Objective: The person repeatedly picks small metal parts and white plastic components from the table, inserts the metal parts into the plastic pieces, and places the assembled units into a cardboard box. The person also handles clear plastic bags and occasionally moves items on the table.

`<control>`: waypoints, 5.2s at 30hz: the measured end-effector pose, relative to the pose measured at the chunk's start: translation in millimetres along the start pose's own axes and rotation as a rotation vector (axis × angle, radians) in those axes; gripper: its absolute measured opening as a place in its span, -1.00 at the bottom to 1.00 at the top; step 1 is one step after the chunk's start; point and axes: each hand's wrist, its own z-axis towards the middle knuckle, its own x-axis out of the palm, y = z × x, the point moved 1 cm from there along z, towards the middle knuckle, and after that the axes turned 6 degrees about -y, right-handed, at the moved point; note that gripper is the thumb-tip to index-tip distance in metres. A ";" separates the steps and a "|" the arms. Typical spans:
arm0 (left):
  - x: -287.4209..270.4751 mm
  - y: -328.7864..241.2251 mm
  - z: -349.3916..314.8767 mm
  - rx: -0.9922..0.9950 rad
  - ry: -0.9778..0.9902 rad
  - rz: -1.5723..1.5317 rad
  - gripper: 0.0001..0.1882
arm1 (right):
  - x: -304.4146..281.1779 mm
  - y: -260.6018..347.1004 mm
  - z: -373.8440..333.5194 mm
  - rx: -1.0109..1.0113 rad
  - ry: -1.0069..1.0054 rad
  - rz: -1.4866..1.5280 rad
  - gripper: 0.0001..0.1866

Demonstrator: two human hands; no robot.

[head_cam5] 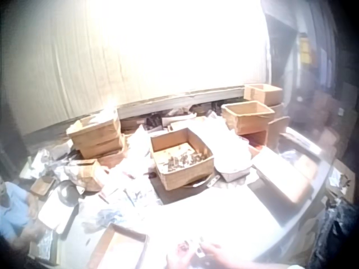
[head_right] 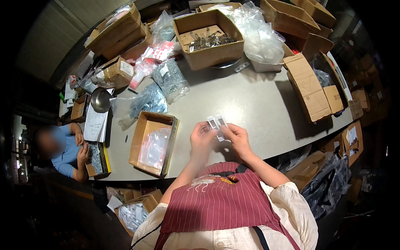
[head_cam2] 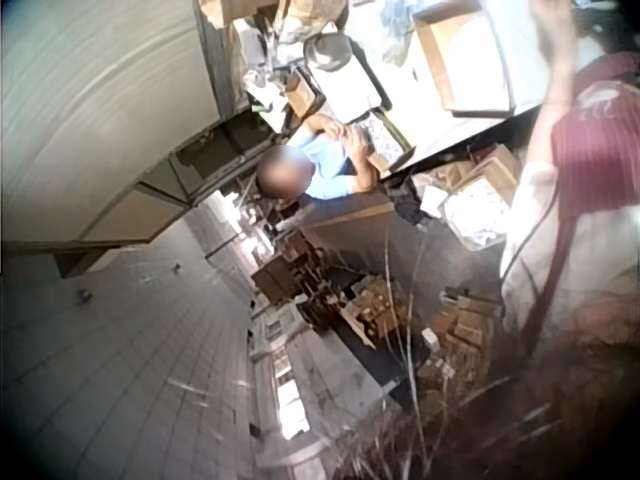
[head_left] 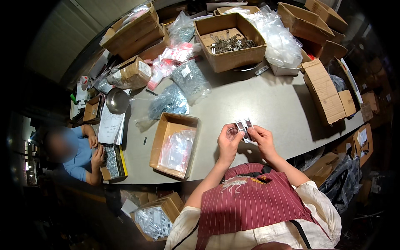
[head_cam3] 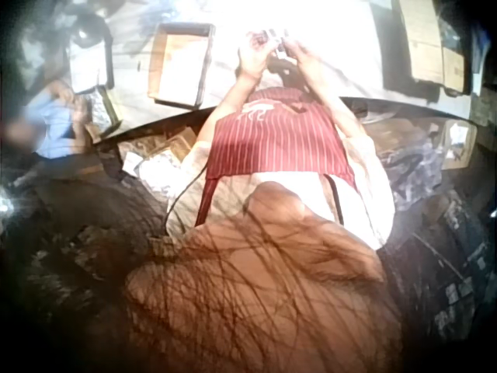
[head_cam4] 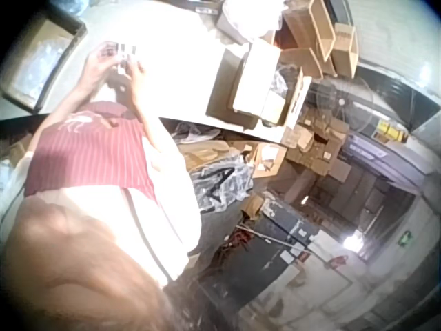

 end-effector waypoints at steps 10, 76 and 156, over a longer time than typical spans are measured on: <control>-1.2 16.3 -0.6 0.038 -0.014 0.095 -0.73 | -0.4 -6.5 0.5 -0.064 -0.010 -0.130 -0.75; -44.9 10.7 -52.6 -0.428 0.353 0.077 -0.56 | -13.0 48.6 2.7 -0.309 0.371 -0.554 -0.87; -37.9 -96.7 -88.2 0.907 -0.166 0.785 -0.90 | 73.4 100.5 -41.9 -0.907 0.678 -0.730 -0.78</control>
